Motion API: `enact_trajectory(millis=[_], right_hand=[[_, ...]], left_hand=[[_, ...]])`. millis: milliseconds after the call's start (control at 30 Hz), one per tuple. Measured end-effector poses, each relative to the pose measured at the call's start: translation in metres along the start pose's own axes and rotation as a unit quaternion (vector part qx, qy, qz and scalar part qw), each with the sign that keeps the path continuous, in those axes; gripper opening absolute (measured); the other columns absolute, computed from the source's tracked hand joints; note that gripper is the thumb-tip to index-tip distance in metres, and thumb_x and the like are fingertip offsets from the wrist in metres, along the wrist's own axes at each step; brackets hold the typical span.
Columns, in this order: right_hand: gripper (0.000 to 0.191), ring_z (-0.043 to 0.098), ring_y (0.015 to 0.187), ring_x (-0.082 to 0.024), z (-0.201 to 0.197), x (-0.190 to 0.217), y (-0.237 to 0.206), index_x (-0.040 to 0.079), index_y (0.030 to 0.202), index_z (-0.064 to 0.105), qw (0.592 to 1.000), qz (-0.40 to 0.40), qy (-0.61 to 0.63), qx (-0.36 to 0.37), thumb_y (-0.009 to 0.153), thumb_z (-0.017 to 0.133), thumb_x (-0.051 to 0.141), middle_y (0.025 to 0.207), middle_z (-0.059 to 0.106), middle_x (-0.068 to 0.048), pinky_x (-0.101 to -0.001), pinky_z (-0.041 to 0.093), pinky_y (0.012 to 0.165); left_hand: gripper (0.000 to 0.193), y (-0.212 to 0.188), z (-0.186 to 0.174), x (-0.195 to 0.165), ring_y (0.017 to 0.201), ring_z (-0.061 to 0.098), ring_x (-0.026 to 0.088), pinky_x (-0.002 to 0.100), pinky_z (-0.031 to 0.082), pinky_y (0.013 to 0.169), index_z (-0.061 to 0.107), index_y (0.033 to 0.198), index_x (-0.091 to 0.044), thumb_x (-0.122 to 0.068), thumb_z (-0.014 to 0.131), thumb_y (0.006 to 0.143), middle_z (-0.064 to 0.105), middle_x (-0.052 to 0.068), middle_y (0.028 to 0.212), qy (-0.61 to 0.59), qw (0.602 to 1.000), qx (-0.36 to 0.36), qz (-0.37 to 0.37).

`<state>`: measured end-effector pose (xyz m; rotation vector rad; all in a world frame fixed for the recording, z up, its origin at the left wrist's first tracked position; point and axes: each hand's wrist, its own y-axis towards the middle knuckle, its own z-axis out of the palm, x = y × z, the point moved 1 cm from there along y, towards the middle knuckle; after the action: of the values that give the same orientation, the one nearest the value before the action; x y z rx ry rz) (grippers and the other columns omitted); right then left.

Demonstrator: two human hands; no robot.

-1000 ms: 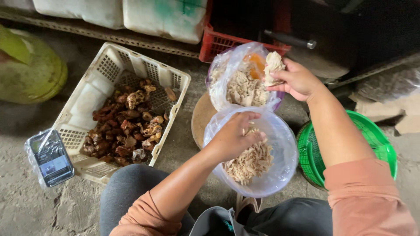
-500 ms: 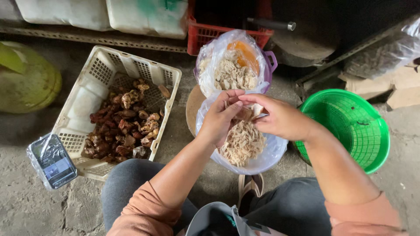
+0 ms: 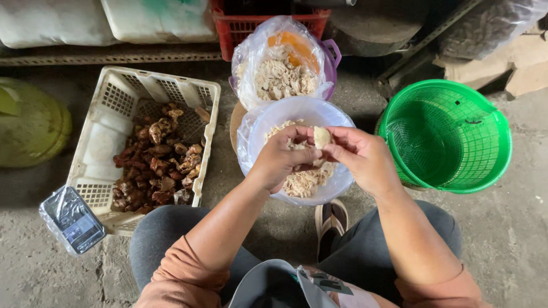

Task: The person sits on the floor and shreds white coconut meat by hand, pulling it into fine strands and placing them into a plastic-lined bowl. They repeatedly reach into a larger bag to retrieve more coconut pieces and continue shredding.

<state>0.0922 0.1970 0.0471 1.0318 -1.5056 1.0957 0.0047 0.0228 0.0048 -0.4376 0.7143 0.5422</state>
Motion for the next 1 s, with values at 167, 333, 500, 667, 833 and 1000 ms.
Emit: enact_trajectory(millis=[167,333,500,667,833,1000], right_hand=[[0.024,0.073,0.095,-0.016,0.004,0.0,0.004,-0.003,0.116,0.064,0.997,-0.009,0.081,-0.017,0.094,0.069,0.004,0.108,0.073,-0.011,-0.0332,0.063,0.085],[0.025,0.074,0.087,-0.014,0.008,0.002,0.002,-0.002,0.117,0.071,0.998,-0.013,-0.056,-0.028,0.095,0.073,0.009,0.104,0.078,-0.011,-0.0292,0.062,0.08],[0.051,0.076,0.084,-0.012,0.015,0.017,-0.013,0.004,0.128,0.067,0.979,-0.041,-0.197,-0.032,0.081,0.083,0.012,0.104,0.079,-0.008,-0.0274,0.062,0.073],[0.042,0.077,0.092,-0.016,0.029,0.025,-0.019,0.002,0.125,0.069,0.919,-0.235,-0.307,-0.076,0.084,0.079,0.004,0.109,0.076,-0.012,-0.0295,0.063,0.078],[0.034,0.077,0.086,-0.015,0.029,0.021,-0.015,0.001,0.117,0.072,0.917,-0.224,-0.315,-0.094,0.084,0.079,0.001,0.101,0.077,-0.011,-0.0274,0.063,0.074],[0.03,0.076,0.081,-0.011,0.023,0.016,-0.013,0.001,0.113,0.073,0.953,-0.162,-0.242,-0.084,0.083,0.078,0.001,0.096,0.078,-0.008,-0.0234,0.06,0.072]], left_hand=[[0.06,-0.007,-0.006,-0.004,0.107,0.067,0.021,0.038,0.062,0.092,0.055,0.133,-0.003,0.007,0.078,0.078,0.06,0.006,0.12,0.008,0.998,0.037,0.048],[0.049,-0.005,-0.006,-0.001,0.104,0.067,0.018,0.036,0.062,0.088,0.064,0.127,0.002,0.006,0.08,0.081,0.065,0.01,0.115,0.129,0.986,-0.016,0.102],[0.036,-0.005,-0.009,-0.005,0.09,0.074,0.02,0.034,0.065,0.077,0.065,0.122,0.003,-0.002,0.075,0.088,0.073,0.015,0.107,0.065,0.995,-0.08,0.009],[0.033,-0.009,-0.004,-0.006,0.09,0.072,0.016,0.03,0.064,0.078,0.066,0.121,0.004,-0.004,0.074,0.09,0.071,0.011,0.108,0.109,0.993,-0.031,0.043],[0.031,-0.013,0.0,-0.008,0.09,0.07,0.013,0.027,0.063,0.077,0.065,0.116,0.004,-0.004,0.077,0.089,0.068,0.008,0.106,0.193,0.975,-0.034,0.1],[0.03,-0.014,0.002,-0.01,0.082,0.066,0.009,0.024,0.057,0.068,0.067,0.11,0.001,-0.008,0.08,0.085,0.07,0.004,0.099,0.237,0.964,-0.073,0.093]])
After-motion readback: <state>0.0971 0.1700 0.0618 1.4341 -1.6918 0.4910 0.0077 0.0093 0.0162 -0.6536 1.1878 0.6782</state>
